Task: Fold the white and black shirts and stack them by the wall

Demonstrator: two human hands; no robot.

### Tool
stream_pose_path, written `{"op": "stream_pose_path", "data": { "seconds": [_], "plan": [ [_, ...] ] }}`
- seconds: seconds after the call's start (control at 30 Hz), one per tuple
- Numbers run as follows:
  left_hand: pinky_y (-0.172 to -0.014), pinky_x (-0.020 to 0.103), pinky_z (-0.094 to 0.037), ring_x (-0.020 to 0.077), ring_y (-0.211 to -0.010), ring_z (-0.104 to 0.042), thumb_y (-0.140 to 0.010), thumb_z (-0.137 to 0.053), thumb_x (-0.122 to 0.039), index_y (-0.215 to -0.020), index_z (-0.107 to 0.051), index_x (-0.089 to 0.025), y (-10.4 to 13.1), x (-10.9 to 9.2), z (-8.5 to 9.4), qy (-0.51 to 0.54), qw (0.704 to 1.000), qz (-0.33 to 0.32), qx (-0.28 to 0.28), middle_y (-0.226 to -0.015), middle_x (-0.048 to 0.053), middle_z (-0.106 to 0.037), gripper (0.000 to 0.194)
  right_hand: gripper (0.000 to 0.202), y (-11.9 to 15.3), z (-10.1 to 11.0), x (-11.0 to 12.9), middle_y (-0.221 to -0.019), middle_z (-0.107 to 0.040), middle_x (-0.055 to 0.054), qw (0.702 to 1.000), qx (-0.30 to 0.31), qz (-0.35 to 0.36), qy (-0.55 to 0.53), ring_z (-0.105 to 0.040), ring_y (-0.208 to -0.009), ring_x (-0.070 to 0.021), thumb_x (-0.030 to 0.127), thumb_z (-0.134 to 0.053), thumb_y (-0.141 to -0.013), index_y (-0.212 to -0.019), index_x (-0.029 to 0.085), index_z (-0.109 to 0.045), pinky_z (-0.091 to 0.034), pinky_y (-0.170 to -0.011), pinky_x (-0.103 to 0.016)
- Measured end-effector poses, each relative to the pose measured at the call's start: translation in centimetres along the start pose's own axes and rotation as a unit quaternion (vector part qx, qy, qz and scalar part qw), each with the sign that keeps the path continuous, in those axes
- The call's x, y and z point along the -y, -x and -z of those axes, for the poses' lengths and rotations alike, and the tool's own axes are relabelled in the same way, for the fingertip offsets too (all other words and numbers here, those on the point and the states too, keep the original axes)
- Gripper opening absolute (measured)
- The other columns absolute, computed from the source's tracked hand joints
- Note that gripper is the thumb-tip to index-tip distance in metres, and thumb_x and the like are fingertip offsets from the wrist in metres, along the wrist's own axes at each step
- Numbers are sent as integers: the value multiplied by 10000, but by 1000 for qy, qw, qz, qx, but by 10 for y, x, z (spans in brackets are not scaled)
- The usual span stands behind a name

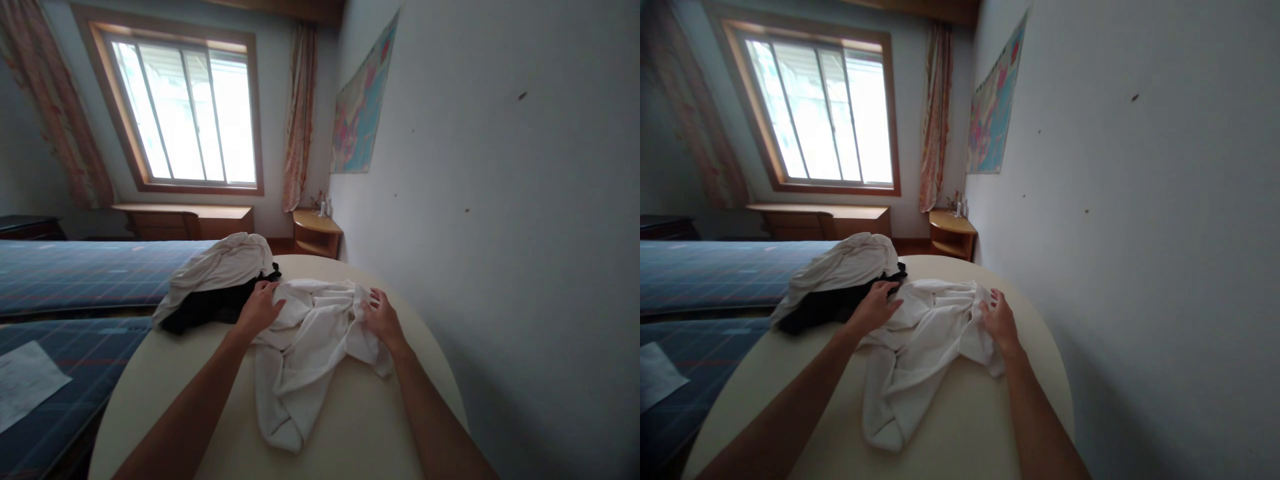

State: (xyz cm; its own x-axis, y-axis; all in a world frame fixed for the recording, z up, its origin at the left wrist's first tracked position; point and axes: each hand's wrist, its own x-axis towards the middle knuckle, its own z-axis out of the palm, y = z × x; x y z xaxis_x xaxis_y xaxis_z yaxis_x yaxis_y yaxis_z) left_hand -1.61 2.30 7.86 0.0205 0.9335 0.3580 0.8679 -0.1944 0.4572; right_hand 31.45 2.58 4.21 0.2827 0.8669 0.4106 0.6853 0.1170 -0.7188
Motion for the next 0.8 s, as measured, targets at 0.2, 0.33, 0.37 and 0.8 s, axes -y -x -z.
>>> {"op": "stream_pose_path", "data": {
  "seconds": [0.2, 0.33, 0.37, 0.8],
  "plan": [
    [-860, 413, -483, 367, -1084, -638, -725, -702, -518, -1333, -519, -150, 19, -9, -2, -111, 968, 35, 224, -1156, 197, -676, 733, 569, 15, 7, 17, -841, -701, -80, 972, 154, -29, 174, -668, -766, -254, 671, -640, -712, -1062, 223, -623, -460, -669, -319],
    [-863, 374, -476, 320, -1054, -658, -744, -699, -358, -1247, -602, -218, 24, -12, -16, -110, 970, -12, 218, -1091, 133, -715, 531, 388, 20, 1, 13, -766, -708, -46, 957, 225, 15, 180, -665, -749, -235, 452, -682, -718, -1029, 222, -648, -435, -645, -285],
    [-861, 364, -475, 309, -1044, -662, -771, -672, -334, -1186, -640, -228, 24, -13, -20, -109, 971, -18, 211, -1078, 122, -721, 429, 323, 19, -1, 10, -734, -704, -39, 960, 224, 21, 167, -664, -737, -224, 399, -649, -743, -1008, 213, -657, -436, -648, -277],
    [-810, 264, -472, 219, -1010, -677, -942, -469, -288, -1253, -554, -187, 1, 3, -6, -52, 996, 48, 48, -1099, 92, -720, 338, 605, -8, 6, -20, -1245, -620, -180, 995, -78, -23, -52, -643, -1059, -257, 271, -476, -816, -1402, 132, -420, -518, -875, -368]
  ]
}}
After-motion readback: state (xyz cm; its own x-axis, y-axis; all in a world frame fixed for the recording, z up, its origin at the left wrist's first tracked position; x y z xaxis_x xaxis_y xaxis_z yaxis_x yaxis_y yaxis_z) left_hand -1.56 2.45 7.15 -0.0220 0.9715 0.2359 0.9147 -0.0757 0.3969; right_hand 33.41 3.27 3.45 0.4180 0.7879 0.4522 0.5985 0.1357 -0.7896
